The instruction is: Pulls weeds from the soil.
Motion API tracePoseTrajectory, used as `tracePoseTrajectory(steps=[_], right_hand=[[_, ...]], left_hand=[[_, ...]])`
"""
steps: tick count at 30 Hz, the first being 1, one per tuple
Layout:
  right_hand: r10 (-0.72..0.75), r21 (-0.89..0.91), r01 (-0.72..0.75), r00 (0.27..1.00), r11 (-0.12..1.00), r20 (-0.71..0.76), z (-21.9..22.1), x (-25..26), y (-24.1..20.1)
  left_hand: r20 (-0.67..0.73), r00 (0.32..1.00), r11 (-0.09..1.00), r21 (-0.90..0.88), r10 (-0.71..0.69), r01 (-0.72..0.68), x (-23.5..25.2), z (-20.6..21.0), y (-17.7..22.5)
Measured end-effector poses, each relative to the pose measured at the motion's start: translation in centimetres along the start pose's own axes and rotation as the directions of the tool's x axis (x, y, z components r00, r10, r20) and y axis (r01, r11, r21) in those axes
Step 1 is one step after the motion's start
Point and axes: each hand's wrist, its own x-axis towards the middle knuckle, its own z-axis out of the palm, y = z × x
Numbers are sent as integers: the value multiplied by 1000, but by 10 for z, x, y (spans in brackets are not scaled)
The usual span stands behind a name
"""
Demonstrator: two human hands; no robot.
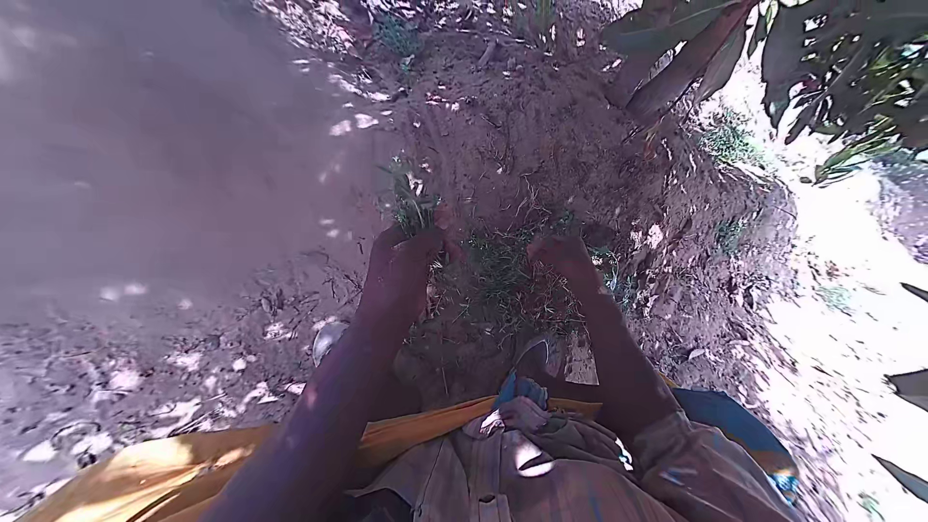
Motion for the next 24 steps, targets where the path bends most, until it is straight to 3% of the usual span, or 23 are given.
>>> tracePoseTrajectory(steps=[3, 8, 12, 15, 22, 24], right_hand=[[-73, 401, 84, 996, 912, -42, -13, 3, -2], [-176, 550, 100, 980, 829, 88, -10, 5, 6], [-290, 590, 109, 931, 800, 221, 7, -1, -1], [-270, 593, 61, 924, 803, 270, 21, -8, -9], [-304, 555, 51, 876, 830, 374, 36, -17, -15], [-236, 440, 50, 895, 896, 378, 33, -18, -17]], left_hand=[[-20, 999, 998, -27, -51, 50, 1, 0, 2], [67, 989, 990, 70, -131, 126, 0, 0, 1], [155, 969, 971, 174, -192, 164, -2, 2, -3], [216, 962, 969, 217, -166, 118, -2, -2, -7], [217, 958, 963, 232, -186, 135, -8, 2, -4], [191, 972, 973, 211, -138, 97, -8, 2, -5]])
